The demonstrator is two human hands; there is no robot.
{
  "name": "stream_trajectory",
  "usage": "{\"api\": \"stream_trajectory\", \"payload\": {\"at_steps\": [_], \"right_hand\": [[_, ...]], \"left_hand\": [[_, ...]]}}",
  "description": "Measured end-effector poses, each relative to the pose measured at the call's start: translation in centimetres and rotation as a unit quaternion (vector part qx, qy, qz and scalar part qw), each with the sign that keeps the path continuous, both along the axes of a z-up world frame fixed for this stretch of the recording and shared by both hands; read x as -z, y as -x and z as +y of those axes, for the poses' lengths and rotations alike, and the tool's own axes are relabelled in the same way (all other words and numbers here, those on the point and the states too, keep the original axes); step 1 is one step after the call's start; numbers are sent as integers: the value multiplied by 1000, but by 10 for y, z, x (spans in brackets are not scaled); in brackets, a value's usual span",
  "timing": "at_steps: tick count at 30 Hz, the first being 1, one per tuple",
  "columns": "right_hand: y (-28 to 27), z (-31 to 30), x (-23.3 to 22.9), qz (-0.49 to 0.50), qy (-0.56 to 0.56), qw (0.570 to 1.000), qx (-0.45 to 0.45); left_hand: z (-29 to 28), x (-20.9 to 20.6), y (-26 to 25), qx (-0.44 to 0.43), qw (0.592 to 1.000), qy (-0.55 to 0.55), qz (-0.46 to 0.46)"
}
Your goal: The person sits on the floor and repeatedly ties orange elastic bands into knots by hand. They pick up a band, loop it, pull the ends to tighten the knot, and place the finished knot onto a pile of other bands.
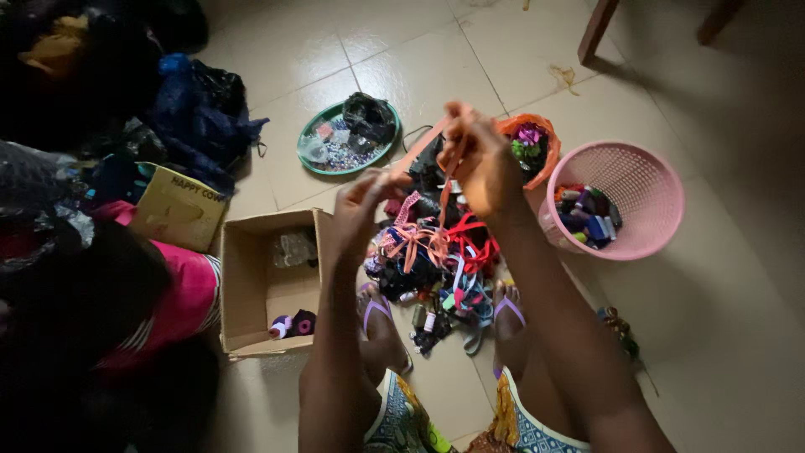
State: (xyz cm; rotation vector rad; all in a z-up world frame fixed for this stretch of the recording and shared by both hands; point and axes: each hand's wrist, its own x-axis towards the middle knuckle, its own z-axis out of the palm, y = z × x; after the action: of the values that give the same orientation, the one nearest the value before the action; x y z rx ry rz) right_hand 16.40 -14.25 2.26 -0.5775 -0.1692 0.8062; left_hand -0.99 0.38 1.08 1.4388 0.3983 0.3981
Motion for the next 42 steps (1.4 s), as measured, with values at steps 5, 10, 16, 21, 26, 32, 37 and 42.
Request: {"api": "stream_trajectory", "payload": {"at_steps": [5,10,16,21,26,32,37,42], "right_hand": [[-51,-16,37,18,-32,996,81],[-95,-46,55,24,-32,985,169],[-78,-42,41,-47,5,983,179],[-17,-13,16,-172,84,973,126],[16,-4,-3,-427,348,833,-54],[33,1,-23,-625,329,695,135],[59,-6,-43,-545,218,807,58],[64,-3,-51,-655,152,735,91]], "left_hand": [[22,4,11,11,947,236,-219],[76,-19,64,6,892,308,-332],[75,-29,64,-39,873,346,-341],[41,-20,35,-99,927,212,-294],[24,-5,14,-55,969,122,-209],[12,3,-3,-31,991,48,-124],[-3,-11,-5,-24,988,116,-95],[-13,-21,-4,13,981,167,-102]]}}
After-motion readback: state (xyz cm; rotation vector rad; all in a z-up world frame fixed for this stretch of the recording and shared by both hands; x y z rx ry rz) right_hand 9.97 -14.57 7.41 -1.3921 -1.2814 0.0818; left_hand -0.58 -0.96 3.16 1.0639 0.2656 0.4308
